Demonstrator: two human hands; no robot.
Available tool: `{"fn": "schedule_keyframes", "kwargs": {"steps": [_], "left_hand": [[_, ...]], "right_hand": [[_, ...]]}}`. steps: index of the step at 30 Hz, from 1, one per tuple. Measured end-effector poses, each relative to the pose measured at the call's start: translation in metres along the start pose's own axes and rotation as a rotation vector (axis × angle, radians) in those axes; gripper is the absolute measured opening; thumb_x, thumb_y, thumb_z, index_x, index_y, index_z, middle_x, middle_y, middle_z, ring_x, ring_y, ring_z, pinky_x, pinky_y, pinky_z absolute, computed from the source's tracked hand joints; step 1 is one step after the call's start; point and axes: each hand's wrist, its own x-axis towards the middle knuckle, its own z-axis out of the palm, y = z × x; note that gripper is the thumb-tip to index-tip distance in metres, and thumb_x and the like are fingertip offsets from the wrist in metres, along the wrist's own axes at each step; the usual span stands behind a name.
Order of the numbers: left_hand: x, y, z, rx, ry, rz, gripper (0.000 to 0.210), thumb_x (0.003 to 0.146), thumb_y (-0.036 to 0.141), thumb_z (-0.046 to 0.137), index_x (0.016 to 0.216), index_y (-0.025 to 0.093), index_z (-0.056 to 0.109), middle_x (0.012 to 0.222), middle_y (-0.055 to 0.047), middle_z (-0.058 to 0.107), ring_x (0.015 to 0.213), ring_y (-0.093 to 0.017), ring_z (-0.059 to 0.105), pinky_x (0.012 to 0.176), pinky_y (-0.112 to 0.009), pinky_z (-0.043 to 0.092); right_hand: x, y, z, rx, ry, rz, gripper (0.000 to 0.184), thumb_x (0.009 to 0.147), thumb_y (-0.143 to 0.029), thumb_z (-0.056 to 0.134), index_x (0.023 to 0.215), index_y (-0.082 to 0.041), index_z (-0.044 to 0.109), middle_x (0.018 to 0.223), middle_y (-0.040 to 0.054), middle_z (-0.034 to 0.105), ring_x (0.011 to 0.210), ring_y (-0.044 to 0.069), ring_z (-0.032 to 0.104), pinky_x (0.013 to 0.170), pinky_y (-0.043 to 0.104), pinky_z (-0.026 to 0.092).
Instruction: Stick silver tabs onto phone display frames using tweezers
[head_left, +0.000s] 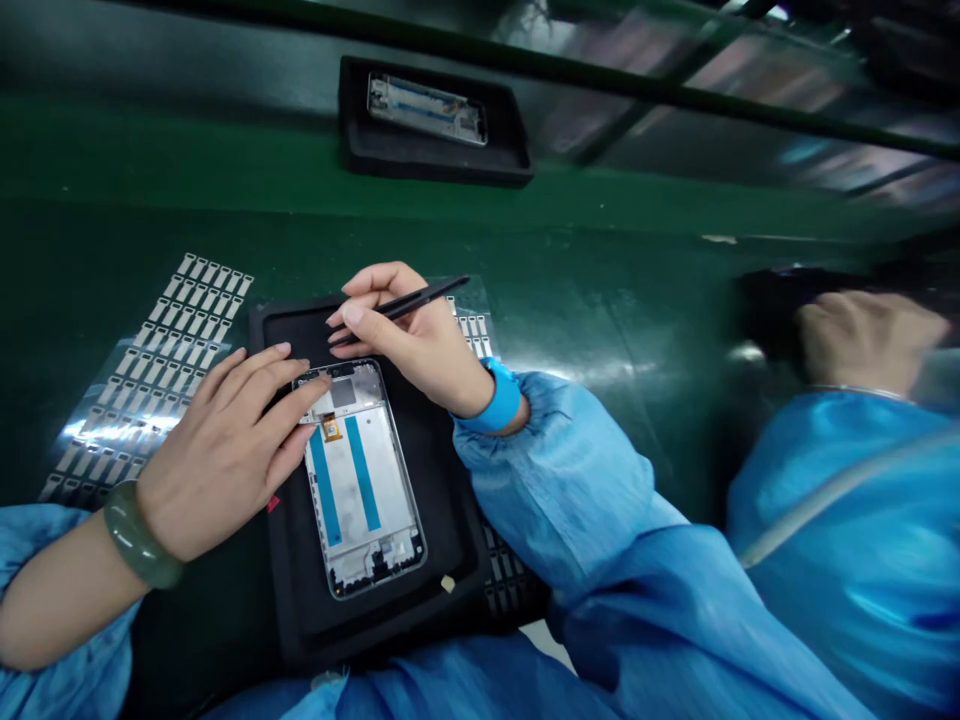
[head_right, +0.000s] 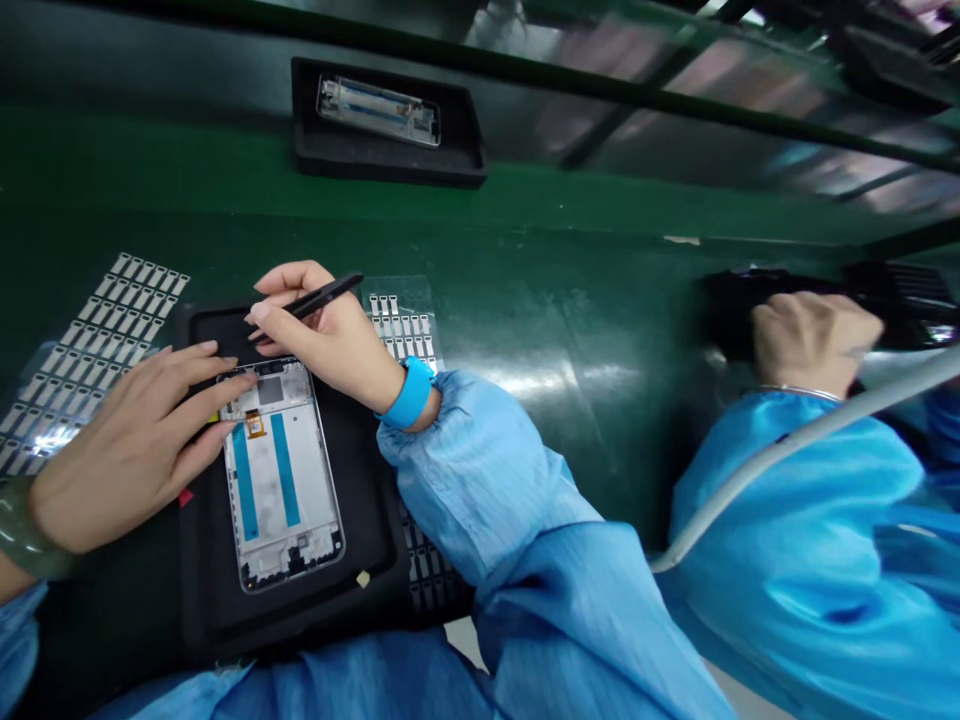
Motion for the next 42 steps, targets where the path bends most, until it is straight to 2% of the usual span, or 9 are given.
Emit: {"fn": "schedule_keyframes", "kwargs": {"steps": [7, 13, 24, 38, 42], "left_hand": [[-0.001, 0.002, 0.001, 0.004, 0.007, -0.007, 0.037, 0.091, 0.023, 0.047, 0.127, 0.015, 0.049, 0.127, -0.015, 0.053, 0.13, -0.031, 0.042, 0.106, -0.052, 0.039], [-0.001, 0.008, -0.003, 0.065, -0.001, -0.033, 0.038, 0.092, 0.022, 0.047, 0.128, 0.011, 0.05, 0.125, -0.017, 0.055, 0.126, -0.031, 0.046, 0.097, -0.049, 0.045], [0.001, 0.011, -0.002, 0.084, 0.035, -0.034, 0.036, 0.092, 0.023, 0.045, 0.125, 0.009, 0.052, 0.123, -0.018, 0.056, 0.121, -0.032, 0.05, 0.092, -0.049, 0.048], [0.001, 0.011, -0.002, 0.078, 0.009, -0.044, 0.037, 0.093, 0.021, 0.043, 0.126, 0.008, 0.051, 0.125, -0.018, 0.055, 0.122, -0.031, 0.049, 0.095, -0.049, 0.046], [0.001, 0.009, -0.002, 0.078, 0.02, -0.036, 0.037, 0.093, 0.021, 0.042, 0.127, 0.008, 0.051, 0.125, -0.017, 0.055, 0.122, -0.031, 0.049, 0.094, -0.048, 0.047]], "right_hand": [[-0.004, 0.002, -0.001, -0.091, -0.016, -0.035, 0.033, 0.076, -0.038, 0.067, 0.092, -0.02, 0.045, 0.081, -0.0031, 0.06, 0.071, 0.008, 0.065, 0.068, 0.023, 0.058], [-0.005, 0.006, -0.002, -0.204, -0.079, -0.154, 0.019, 0.081, -0.025, 0.06, 0.091, -0.019, 0.045, 0.079, -0.0024, 0.061, 0.074, 0.007, 0.064, 0.073, 0.023, 0.054], [-0.008, 0.006, 0.0, -0.437, -0.123, -0.234, 0.016, 0.082, -0.024, 0.058, 0.093, -0.019, 0.047, 0.078, -0.0023, 0.06, 0.074, 0.008, 0.062, 0.069, 0.022, 0.05], [-0.008, 0.007, 0.003, -0.443, -0.114, -0.31, 0.011, 0.084, -0.022, 0.057, 0.091, -0.018, 0.05, 0.08, -0.0019, 0.059, 0.074, 0.007, 0.061, 0.068, 0.018, 0.049], [-0.007, 0.009, 0.002, -0.435, -0.113, -0.282, 0.014, 0.084, -0.024, 0.059, 0.092, -0.018, 0.049, 0.08, -0.0015, 0.06, 0.074, 0.007, 0.062, 0.067, 0.019, 0.05]]}}
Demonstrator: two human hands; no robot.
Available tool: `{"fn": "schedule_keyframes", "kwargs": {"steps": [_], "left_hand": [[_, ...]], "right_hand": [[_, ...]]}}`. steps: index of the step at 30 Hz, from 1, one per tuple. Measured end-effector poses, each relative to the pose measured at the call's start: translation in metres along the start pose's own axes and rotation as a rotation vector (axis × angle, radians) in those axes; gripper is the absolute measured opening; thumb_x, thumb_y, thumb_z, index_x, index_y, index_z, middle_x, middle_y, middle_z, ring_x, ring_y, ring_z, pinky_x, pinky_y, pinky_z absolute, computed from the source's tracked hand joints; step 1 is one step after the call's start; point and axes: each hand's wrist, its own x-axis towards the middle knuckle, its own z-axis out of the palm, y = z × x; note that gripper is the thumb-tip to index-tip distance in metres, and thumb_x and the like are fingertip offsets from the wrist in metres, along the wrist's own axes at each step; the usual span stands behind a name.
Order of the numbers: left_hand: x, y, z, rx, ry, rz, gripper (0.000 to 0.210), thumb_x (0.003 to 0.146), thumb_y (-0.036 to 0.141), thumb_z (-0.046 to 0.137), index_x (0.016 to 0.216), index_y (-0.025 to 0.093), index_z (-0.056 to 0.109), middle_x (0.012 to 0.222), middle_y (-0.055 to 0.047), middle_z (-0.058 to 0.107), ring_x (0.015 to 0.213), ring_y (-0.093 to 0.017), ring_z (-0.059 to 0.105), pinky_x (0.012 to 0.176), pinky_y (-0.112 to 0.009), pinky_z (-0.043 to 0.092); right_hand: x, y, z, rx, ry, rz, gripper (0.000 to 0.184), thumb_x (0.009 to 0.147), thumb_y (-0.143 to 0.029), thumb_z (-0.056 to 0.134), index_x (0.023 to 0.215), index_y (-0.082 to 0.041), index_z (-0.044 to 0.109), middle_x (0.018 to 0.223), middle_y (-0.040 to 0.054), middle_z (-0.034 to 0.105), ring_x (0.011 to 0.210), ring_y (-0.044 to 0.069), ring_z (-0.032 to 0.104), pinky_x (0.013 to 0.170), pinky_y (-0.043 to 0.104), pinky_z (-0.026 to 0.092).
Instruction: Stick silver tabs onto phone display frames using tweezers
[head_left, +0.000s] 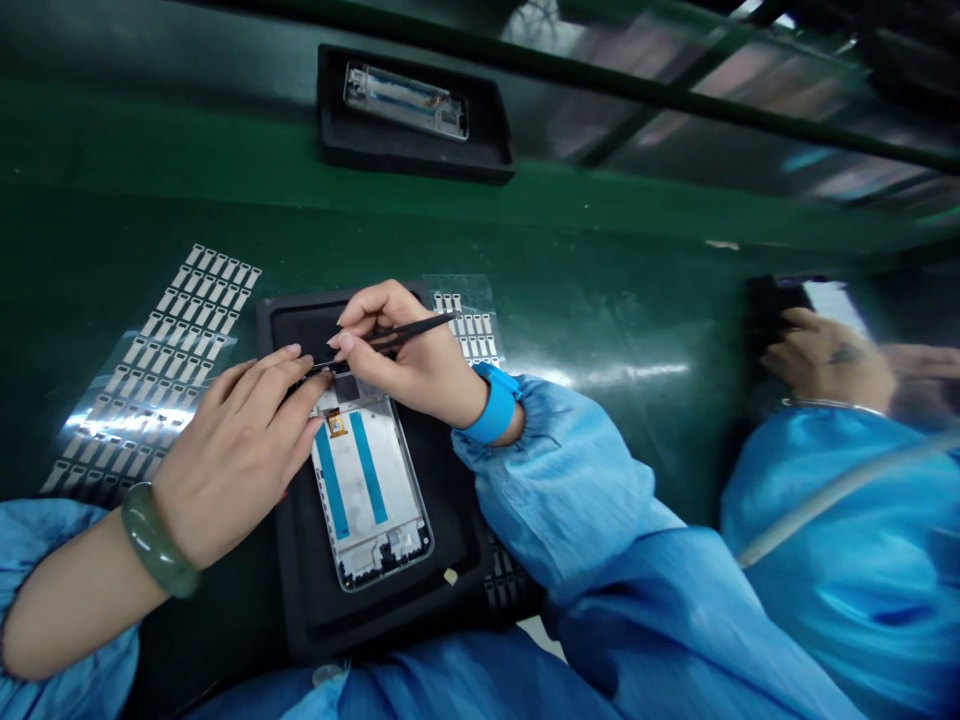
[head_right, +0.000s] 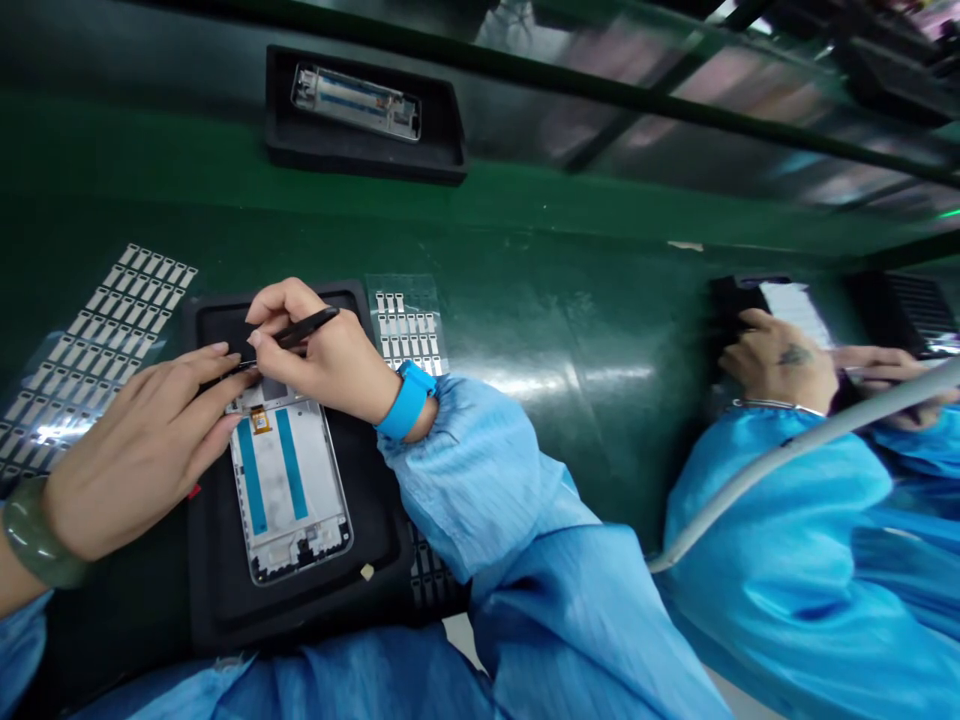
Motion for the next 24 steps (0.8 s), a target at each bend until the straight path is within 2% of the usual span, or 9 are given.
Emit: {"fn": "schedule_keyframes", "kwargs": {"steps": [6, 15, 22, 24], "left_hand": [[0.0, 0.001, -0.001, -0.004, -0.005, 0.007, 0.037, 0.094, 0.024, 0.041, 0.127, 0.008, 0.051, 0.126, -0.017, 0.055, 0.122, -0.03, 0.049, 0.094, -0.049, 0.048], [0.0, 0.0, 0.0, -0.033, 0.009, 0.012, 0.039, 0.094, 0.028, 0.041, 0.126, 0.008, 0.051, 0.124, -0.018, 0.055, 0.12, -0.032, 0.05, 0.093, -0.05, 0.048], [-0.001, 0.001, -0.005, -0.044, -0.052, 0.019, 0.044, 0.094, 0.036, 0.038, 0.123, 0.006, 0.054, 0.126, -0.021, 0.054, 0.123, -0.035, 0.047, 0.099, -0.054, 0.043], [-0.001, 0.002, -0.006, -0.037, -0.077, 0.01, 0.049, 0.094, 0.041, 0.039, 0.125, 0.006, 0.053, 0.128, -0.022, 0.053, 0.125, -0.036, 0.045, 0.1, -0.055, 0.041]], "right_hand": [[0.0, 0.001, -0.001, -0.038, 0.011, -0.06, 0.013, 0.083, -0.022, 0.059, 0.091, -0.017, 0.05, 0.079, -0.0021, 0.059, 0.072, 0.007, 0.061, 0.065, 0.019, 0.049], [0.002, -0.001, -0.003, -0.105, -0.047, -0.164, 0.01, 0.084, -0.017, 0.056, 0.092, -0.016, 0.05, 0.079, -0.0027, 0.057, 0.071, 0.006, 0.059, 0.066, 0.019, 0.049], [0.008, -0.023, -0.004, -0.483, -0.263, -0.261, 0.014, 0.084, -0.007, 0.048, 0.095, -0.016, 0.049, 0.088, 0.0002, 0.058, 0.077, 0.008, 0.057, 0.071, 0.022, 0.047], [0.009, -0.026, -0.005, -0.512, -0.297, -0.262, 0.014, 0.085, -0.007, 0.048, 0.095, -0.016, 0.049, 0.087, 0.0004, 0.058, 0.078, 0.008, 0.056, 0.072, 0.023, 0.047]]}}
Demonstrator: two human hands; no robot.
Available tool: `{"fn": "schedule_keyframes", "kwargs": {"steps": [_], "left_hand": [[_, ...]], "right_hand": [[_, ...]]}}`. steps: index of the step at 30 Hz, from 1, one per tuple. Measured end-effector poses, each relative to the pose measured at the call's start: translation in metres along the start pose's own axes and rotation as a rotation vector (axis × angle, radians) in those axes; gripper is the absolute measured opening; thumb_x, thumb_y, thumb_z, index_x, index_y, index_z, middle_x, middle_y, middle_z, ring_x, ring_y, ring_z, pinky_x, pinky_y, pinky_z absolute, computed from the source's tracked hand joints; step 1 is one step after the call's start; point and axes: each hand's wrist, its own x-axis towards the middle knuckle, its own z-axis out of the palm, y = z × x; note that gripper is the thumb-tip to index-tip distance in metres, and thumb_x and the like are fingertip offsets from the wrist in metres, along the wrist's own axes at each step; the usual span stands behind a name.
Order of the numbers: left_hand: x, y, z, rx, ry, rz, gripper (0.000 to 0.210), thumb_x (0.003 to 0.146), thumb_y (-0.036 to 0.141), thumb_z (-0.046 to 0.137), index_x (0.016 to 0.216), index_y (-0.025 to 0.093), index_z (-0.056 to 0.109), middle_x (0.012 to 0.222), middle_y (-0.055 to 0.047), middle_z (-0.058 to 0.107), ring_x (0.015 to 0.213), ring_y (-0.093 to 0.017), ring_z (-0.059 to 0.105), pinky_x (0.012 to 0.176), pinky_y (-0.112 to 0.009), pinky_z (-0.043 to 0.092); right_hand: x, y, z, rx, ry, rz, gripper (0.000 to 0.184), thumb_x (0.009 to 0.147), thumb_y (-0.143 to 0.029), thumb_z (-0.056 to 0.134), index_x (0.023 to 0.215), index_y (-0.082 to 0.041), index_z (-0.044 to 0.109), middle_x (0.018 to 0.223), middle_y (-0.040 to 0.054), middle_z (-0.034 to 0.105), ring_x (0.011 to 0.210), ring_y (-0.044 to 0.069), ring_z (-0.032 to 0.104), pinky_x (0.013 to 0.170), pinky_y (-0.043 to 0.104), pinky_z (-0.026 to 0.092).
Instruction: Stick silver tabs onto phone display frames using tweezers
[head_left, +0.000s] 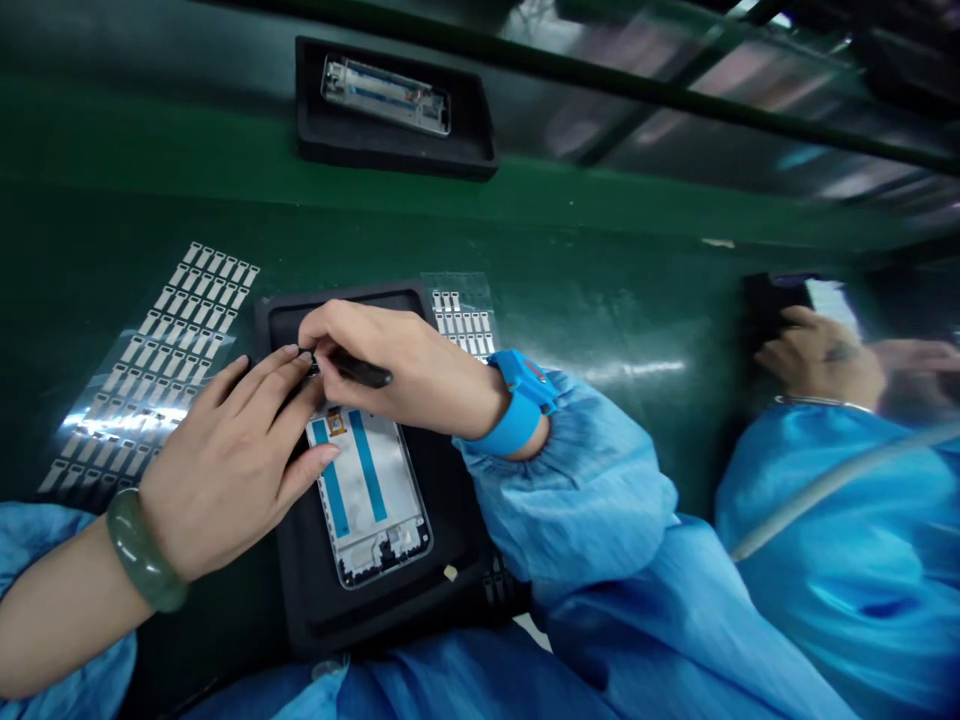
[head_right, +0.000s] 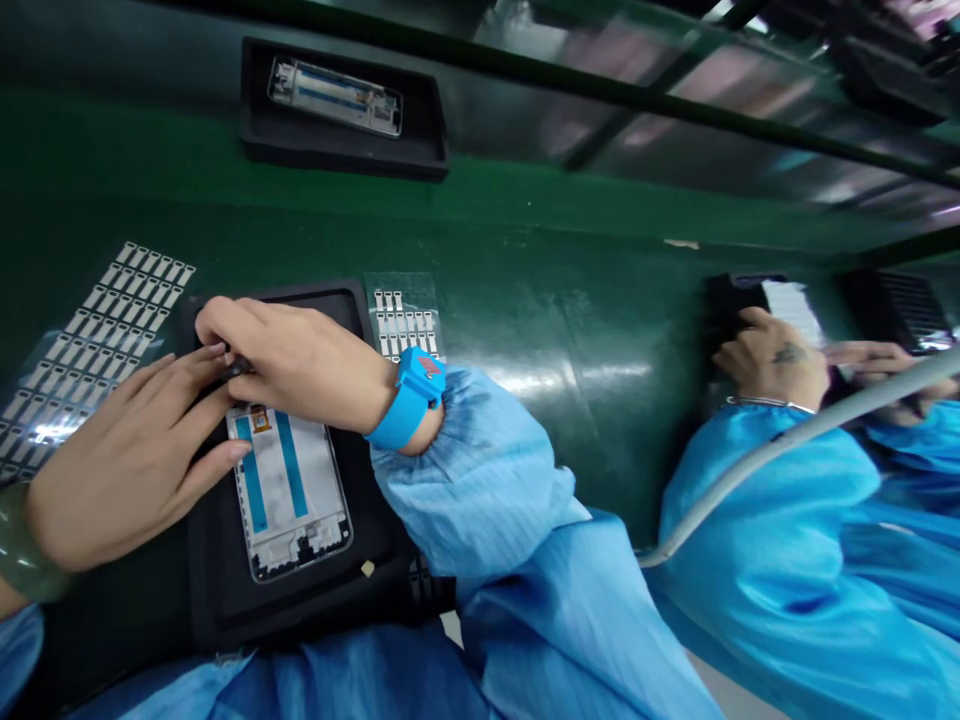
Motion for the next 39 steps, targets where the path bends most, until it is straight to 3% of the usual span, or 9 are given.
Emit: {"fn": "schedule_keyframes", "kwargs": {"steps": [9, 17, 22, 25, 39], "left_hand": [[-0.002, 0.002, 0.003, 0.032, -0.04, -0.025, 0.054, 0.092, 0.042, 0.043, 0.135, 0.01, 0.045, 0.139, -0.02, 0.046, 0.132, -0.033, 0.039, 0.105, -0.054, 0.038], [-0.002, 0.002, 0.0, 0.011, -0.052, -0.03, 0.051, 0.092, 0.042, 0.042, 0.129, 0.008, 0.05, 0.133, -0.021, 0.051, 0.131, -0.034, 0.041, 0.105, -0.055, 0.038], [-0.003, 0.001, 0.002, 0.03, -0.042, -0.026, 0.053, 0.092, 0.04, 0.043, 0.136, 0.011, 0.044, 0.139, -0.019, 0.046, 0.133, -0.032, 0.039, 0.105, -0.054, 0.037], [-0.003, 0.002, 0.002, 0.03, -0.043, -0.026, 0.053, 0.092, 0.04, 0.043, 0.137, 0.011, 0.043, 0.14, -0.019, 0.046, 0.134, -0.032, 0.038, 0.106, -0.054, 0.037], [-0.003, 0.001, 0.001, 0.023, -0.044, -0.015, 0.054, 0.091, 0.04, 0.044, 0.136, 0.008, 0.044, 0.139, -0.021, 0.046, 0.132, -0.034, 0.039, 0.105, -0.056, 0.037]], "right_hand": [[-0.009, 0.02, 0.011, 0.311, 0.218, 0.101, 0.011, 0.084, -0.013, 0.053, 0.094, -0.015, 0.047, 0.078, -0.0031, 0.056, 0.067, 0.004, 0.057, 0.06, 0.016, 0.046], [-0.003, 0.003, 0.008, 0.005, 0.119, 0.01, 0.012, 0.081, -0.005, 0.05, 0.086, -0.016, 0.05, 0.082, -0.0018, 0.056, 0.074, 0.007, 0.054, 0.066, 0.02, 0.044], [-0.011, 0.02, 0.015, 0.447, 0.315, 0.144, 0.01, 0.085, -0.019, 0.056, 0.086, -0.016, 0.046, 0.077, -0.0022, 0.056, 0.069, 0.006, 0.059, 0.065, 0.019, 0.049], [-0.014, 0.026, 0.019, 0.586, 0.312, 0.203, 0.017, 0.085, -0.026, 0.059, 0.092, -0.016, 0.047, 0.078, -0.0009, 0.06, 0.07, 0.007, 0.062, 0.064, 0.019, 0.051], [-0.011, 0.017, 0.021, 0.401, 0.333, 0.096, 0.007, 0.085, -0.019, 0.058, 0.089, -0.015, 0.053, 0.083, -0.0013, 0.059, 0.074, 0.005, 0.059, 0.065, 0.017, 0.049]]}}
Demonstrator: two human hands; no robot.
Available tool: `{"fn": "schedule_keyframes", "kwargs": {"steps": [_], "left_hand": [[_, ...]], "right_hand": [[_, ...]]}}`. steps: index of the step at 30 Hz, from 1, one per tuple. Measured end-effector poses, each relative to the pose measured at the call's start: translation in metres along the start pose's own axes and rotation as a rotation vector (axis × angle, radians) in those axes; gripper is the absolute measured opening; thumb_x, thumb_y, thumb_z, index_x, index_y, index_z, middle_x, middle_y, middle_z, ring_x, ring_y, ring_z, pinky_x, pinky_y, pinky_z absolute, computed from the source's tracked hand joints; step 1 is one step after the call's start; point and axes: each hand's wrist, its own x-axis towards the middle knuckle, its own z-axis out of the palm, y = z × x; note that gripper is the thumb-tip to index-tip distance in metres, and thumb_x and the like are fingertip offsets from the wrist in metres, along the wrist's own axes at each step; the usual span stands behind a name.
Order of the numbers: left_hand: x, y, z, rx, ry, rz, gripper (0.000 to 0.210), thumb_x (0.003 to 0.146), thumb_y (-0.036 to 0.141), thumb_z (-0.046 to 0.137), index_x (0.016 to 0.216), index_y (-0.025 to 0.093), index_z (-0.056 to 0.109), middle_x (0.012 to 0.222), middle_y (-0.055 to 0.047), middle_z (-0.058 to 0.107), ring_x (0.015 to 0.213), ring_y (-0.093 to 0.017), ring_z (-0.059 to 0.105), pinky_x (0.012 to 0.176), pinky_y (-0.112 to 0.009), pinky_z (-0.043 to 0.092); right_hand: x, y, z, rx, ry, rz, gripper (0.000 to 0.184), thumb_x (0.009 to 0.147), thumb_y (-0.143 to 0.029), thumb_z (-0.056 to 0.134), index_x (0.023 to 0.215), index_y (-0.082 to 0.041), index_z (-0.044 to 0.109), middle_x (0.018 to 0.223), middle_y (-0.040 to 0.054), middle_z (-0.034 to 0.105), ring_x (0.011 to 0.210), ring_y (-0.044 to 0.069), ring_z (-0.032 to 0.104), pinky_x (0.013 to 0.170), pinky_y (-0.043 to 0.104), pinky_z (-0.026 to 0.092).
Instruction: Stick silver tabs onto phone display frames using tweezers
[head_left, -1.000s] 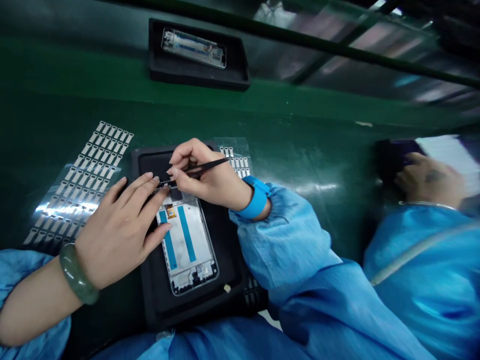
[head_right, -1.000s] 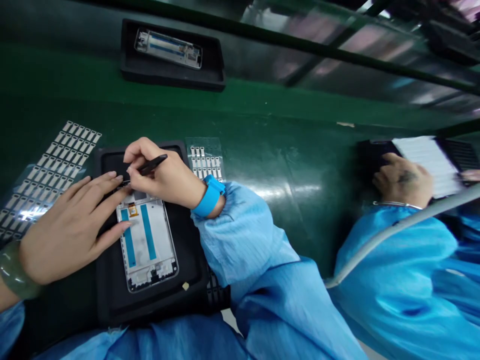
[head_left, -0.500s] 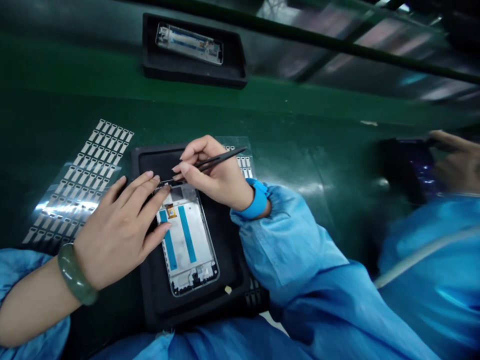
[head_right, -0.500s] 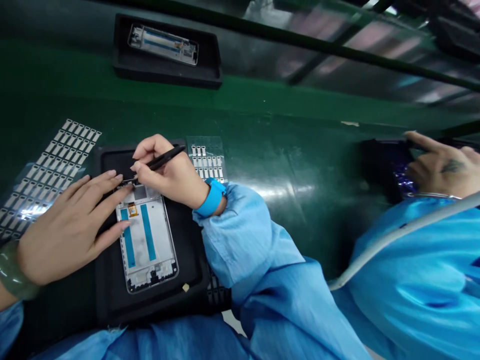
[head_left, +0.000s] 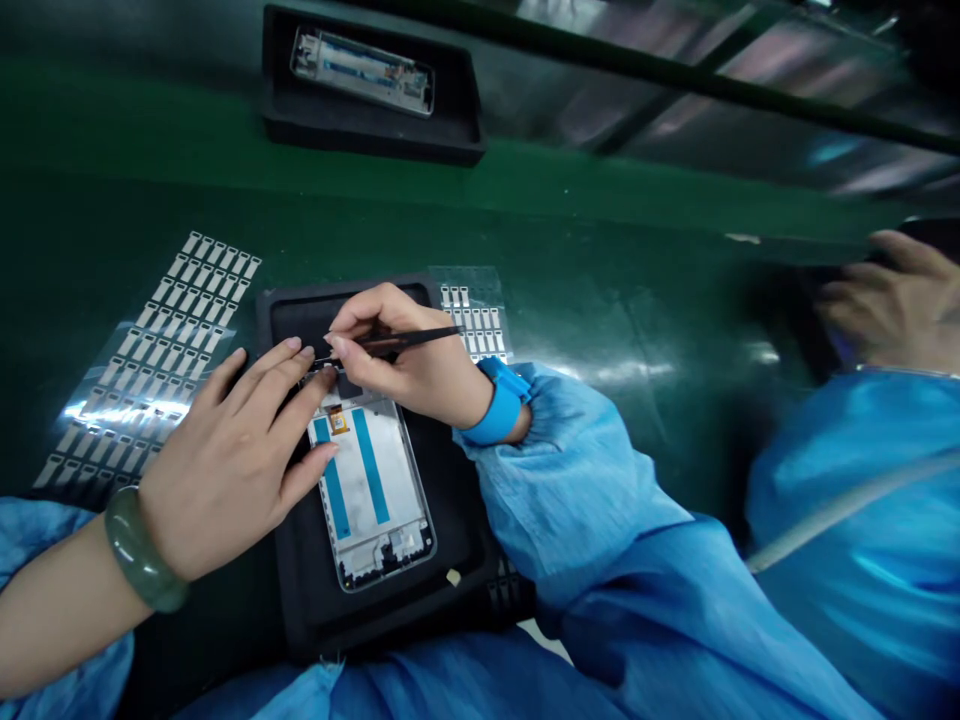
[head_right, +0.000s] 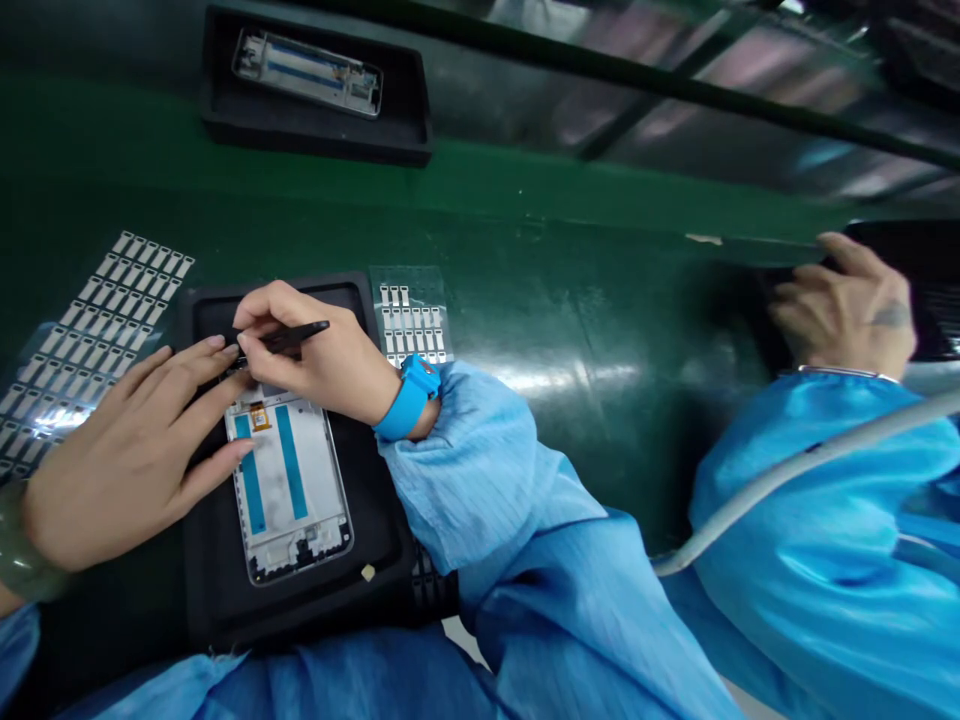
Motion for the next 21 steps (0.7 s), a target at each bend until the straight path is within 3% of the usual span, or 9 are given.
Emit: {"fn": "schedule_keyframes", "kwargs": {"steps": [21], "left_hand": [[0.0004, 0.0003, 0.0009, -0.002, 0.012, 0.001, 0.053, 0.091, 0.041, 0.044, 0.133, 0.008, 0.047, 0.137, -0.022, 0.048, 0.132, -0.034, 0.04, 0.105, -0.056, 0.037]], "right_hand": [[-0.0011, -0.0041, 0.0024, -0.197, -0.015, -0.087, 0.003, 0.086, -0.018, 0.054, 0.087, -0.016, 0.055, 0.084, -0.0006, 0.063, 0.075, 0.006, 0.06, 0.07, 0.019, 0.05]]}}
